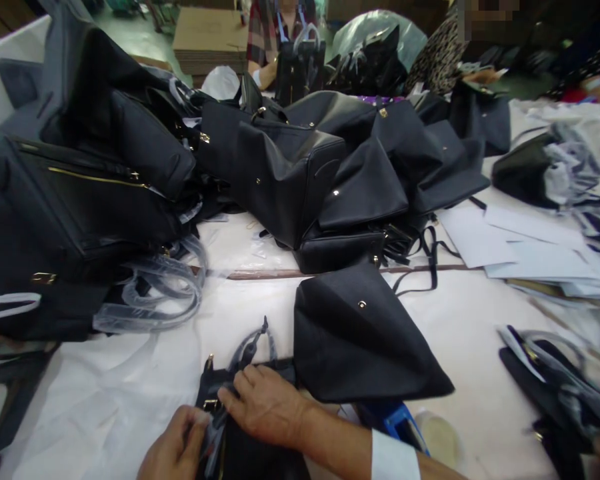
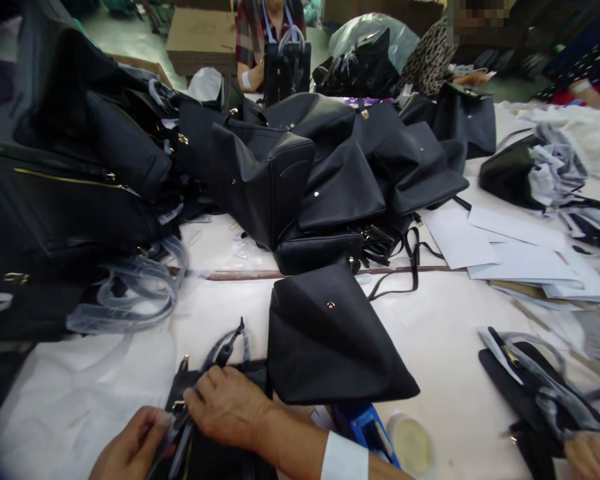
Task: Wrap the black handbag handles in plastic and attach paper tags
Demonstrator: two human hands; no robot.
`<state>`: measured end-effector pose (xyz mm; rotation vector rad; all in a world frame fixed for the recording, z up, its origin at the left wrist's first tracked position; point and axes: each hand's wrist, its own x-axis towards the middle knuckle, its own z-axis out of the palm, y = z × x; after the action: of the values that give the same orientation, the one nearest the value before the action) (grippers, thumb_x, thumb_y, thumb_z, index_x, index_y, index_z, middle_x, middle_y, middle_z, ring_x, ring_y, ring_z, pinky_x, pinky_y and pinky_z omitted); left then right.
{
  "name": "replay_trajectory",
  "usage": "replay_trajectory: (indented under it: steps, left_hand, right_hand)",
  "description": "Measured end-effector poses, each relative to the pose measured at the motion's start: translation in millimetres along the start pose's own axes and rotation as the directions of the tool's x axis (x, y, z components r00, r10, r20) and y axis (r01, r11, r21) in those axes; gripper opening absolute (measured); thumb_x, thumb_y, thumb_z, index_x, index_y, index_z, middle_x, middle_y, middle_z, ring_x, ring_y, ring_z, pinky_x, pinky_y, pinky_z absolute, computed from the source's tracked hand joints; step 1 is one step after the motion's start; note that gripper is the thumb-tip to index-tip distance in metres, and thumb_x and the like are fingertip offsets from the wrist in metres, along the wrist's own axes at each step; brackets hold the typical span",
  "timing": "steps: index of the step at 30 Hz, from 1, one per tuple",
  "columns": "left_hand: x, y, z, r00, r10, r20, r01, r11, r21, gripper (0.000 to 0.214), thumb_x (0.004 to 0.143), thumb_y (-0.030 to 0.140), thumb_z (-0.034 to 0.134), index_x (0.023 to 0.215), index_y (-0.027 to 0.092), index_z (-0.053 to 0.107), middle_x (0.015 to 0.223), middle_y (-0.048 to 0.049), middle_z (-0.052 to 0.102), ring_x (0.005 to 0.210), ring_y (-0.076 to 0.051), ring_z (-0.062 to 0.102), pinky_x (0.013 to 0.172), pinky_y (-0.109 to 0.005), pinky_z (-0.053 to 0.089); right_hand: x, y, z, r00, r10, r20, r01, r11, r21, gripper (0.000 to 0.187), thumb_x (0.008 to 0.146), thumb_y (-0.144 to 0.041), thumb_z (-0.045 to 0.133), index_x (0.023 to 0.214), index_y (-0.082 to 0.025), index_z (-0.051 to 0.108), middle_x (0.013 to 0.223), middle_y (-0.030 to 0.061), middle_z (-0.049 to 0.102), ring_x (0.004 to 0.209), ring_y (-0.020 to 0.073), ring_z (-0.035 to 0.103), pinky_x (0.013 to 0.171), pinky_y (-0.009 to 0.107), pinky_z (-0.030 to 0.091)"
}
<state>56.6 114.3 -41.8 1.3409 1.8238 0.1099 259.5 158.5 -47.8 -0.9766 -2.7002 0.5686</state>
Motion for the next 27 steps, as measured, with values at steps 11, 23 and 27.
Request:
replay_trajectory:
  steps: [11, 23, 27]
  left_hand:
    - [4, 27, 0.5, 1.0, -0.013, -0.026, 0.016, 0.994, 0.109, 0.021, 0.09, 0.038, 0.036, 0.075, 0.027, 0.047, 0.063, 0.0026, 0.064, 0.063, -0.019, 0.065, 0.058, -0.023, 0.045]
    - [9, 40, 11.6, 0.999, 0.004, 0.032, -0.016, 0.923, 0.385, 0.022, 0.094, 0.029, 0.023, 0.083, 0.025, 0.043, 0.076, -0.0036, 0.068, 0.069, -0.021, 0.066, 0.058, -0.027, 0.04]
    - [6, 36, 7.6, 0.999, 0.028, 0.027, -0.037, 0.891, 0.453, 0.022, 0.094, 0.028, 0.021, 0.084, 0.025, 0.041, 0.077, -0.0037, 0.068, 0.069, -0.021, 0.068, 0.059, -0.028, 0.04]
  right_hand:
    - [2, 46, -2, 0.981, 0.143, 0.133, -0.175, 0.945, 0.277, 0.024, 0.091, -0.032, 0.053, 0.114, -0.028, 0.058, 0.099, 0.0017, 0.053, 0.083, 0.0149, 0.052, 0.062, 0.022, 0.037]
    - [10, 54, 6, 0.982, 0.09, 0.163, -0.139, 0.935, 0.325, 0.021, 0.091, -0.026, 0.05, 0.109, -0.026, 0.062, 0.092, 0.0024, 0.059, 0.076, 0.0144, 0.057, 0.059, 0.023, 0.036]
    - [29, 77, 6, 0.959, -0.029, 0.281, -0.032, 0.977, 0.212, 0.021, 0.087, -0.023, 0.053, 0.103, -0.025, 0.067, 0.087, 0.0047, 0.065, 0.076, 0.0178, 0.06, 0.057, 0.025, 0.036]
